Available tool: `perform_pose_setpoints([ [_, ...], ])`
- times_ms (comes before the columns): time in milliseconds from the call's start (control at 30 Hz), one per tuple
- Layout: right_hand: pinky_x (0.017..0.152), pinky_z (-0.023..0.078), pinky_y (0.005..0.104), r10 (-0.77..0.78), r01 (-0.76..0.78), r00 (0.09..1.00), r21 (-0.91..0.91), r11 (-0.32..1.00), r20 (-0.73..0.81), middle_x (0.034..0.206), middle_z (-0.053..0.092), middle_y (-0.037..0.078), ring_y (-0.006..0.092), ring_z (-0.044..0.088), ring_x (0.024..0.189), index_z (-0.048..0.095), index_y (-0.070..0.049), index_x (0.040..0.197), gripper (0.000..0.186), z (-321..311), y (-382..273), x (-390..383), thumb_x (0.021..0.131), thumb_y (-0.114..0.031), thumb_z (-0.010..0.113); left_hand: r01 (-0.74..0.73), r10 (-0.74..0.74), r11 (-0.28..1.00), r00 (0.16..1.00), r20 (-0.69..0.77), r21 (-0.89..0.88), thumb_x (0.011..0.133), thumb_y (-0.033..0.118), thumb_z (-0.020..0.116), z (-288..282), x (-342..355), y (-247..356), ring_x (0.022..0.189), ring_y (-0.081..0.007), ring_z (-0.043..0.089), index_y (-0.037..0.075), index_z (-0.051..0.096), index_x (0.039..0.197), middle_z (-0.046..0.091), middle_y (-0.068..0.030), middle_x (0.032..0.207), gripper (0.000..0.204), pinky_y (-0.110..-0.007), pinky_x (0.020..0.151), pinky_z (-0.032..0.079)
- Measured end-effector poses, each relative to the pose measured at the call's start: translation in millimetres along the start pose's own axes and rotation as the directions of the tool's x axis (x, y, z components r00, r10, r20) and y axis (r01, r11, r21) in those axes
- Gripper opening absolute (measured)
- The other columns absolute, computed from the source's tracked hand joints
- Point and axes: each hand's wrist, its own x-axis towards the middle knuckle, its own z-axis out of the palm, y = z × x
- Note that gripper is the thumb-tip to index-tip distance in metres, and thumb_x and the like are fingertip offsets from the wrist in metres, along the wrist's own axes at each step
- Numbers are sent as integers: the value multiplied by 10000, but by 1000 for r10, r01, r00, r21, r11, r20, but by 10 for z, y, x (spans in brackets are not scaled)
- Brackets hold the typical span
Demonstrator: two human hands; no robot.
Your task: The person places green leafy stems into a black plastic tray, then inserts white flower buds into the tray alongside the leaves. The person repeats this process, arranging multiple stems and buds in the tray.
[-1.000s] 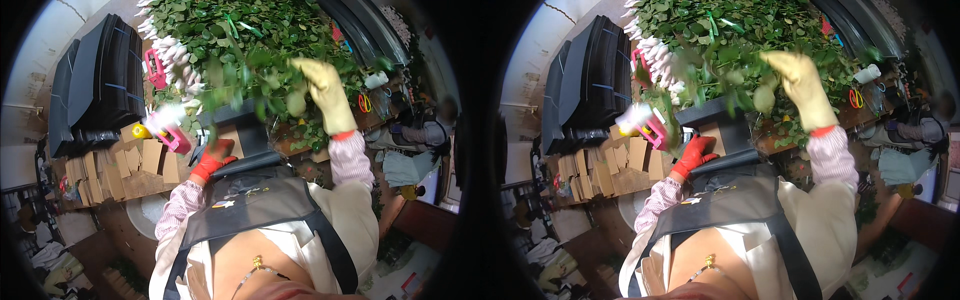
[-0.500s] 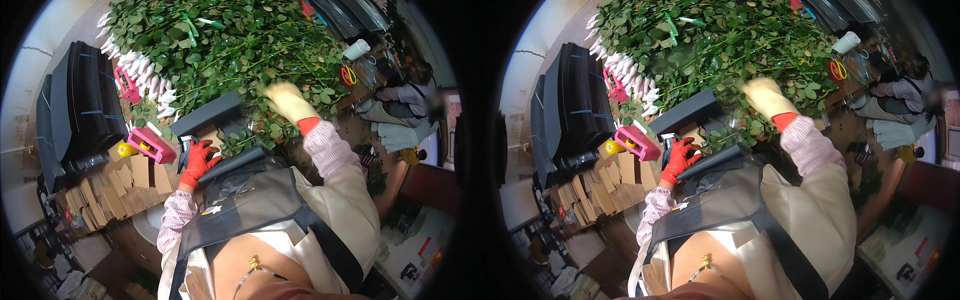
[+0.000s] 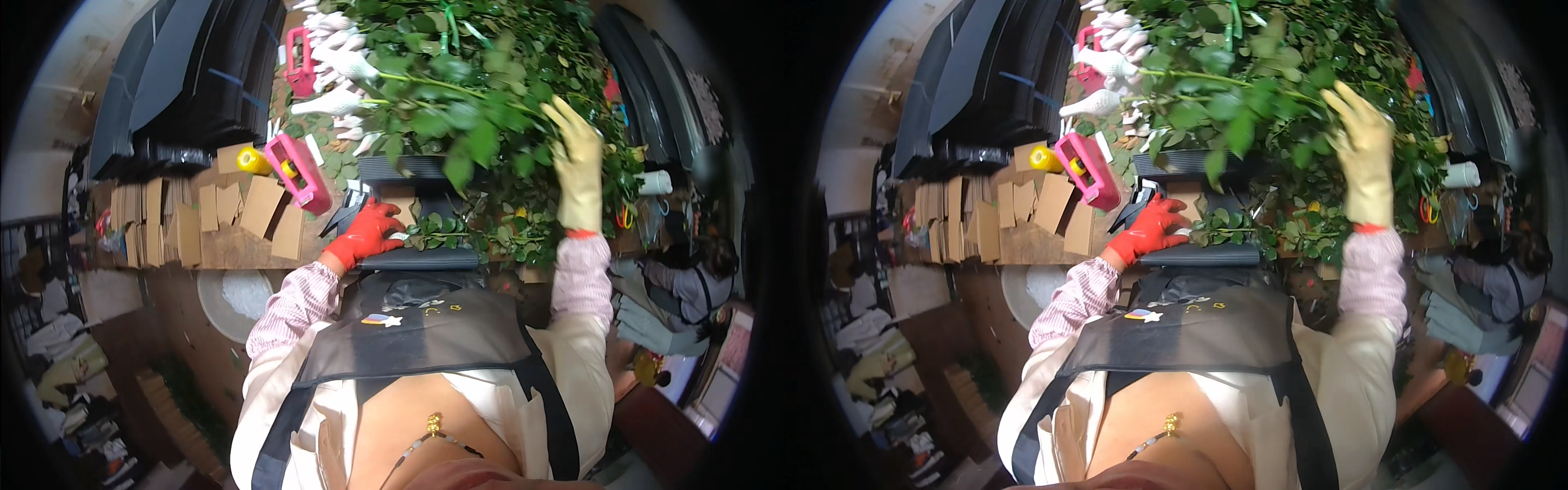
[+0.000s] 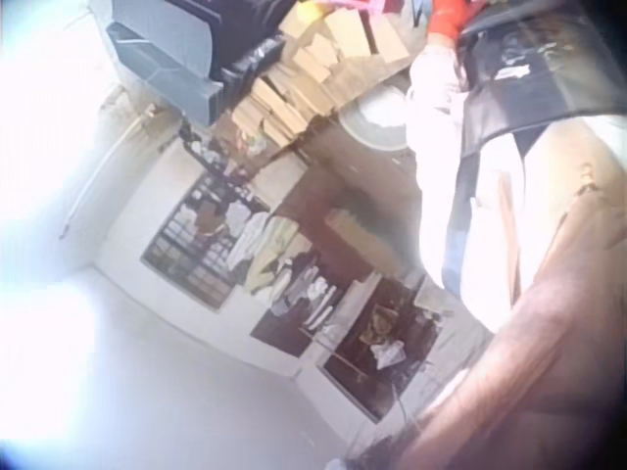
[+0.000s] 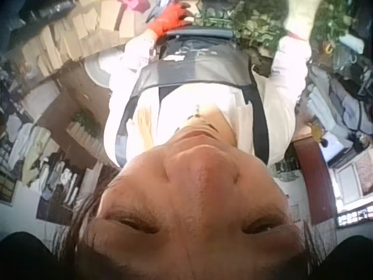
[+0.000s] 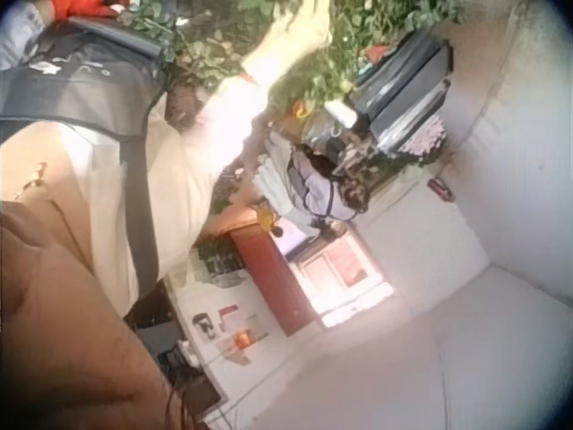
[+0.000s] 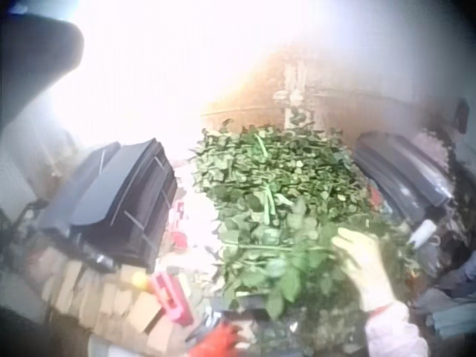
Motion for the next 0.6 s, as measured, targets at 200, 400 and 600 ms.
perform_pose_setpoints([
  [200, 1004, 518, 441, -173, 184, 971, -60, 981, 165, 1329, 689, 200, 387, 687, 1139, 724, -41, 1279, 568, -482, -197, -595, 735, -33, 560, 255, -256, 920, 966, 33, -297, 819, 348, 859, -44, -76, 148, 1207, -367, 603, 92, 530, 1466, 630, -165, 1330, 769, -470, 1011, 501],
  [400, 864, 577, 435, -116, 286, 914, -417, 863, 388, 1339, 696, 108, 306, 717, 954, 754, -182, 1200, 431, 281, 443, -1607, 812, -51, 619, 298, -350, 884, 933, -85, -361, 599, 300, 1017, 128, -108, -72, 1331, -368, 548, 51, 312, 1607, 548, -200, 1443, 1255, -445, 1139, 438],
  [600, 1147, 438, 440, 30, 209, 912, -527, 824, 410, 1485, 609, 77, 281, 646, 1241, 651, -264, 1383, 573, 489, 519, -1842, 859, -40, 592, 76, -82, 996, 989, -122, -53, 732, 371, 922, -44, 84, 48, 1345, -503, 427, 266, 458, 1579, 486, -316, 1427, 971, -535, 1136, 402],
])
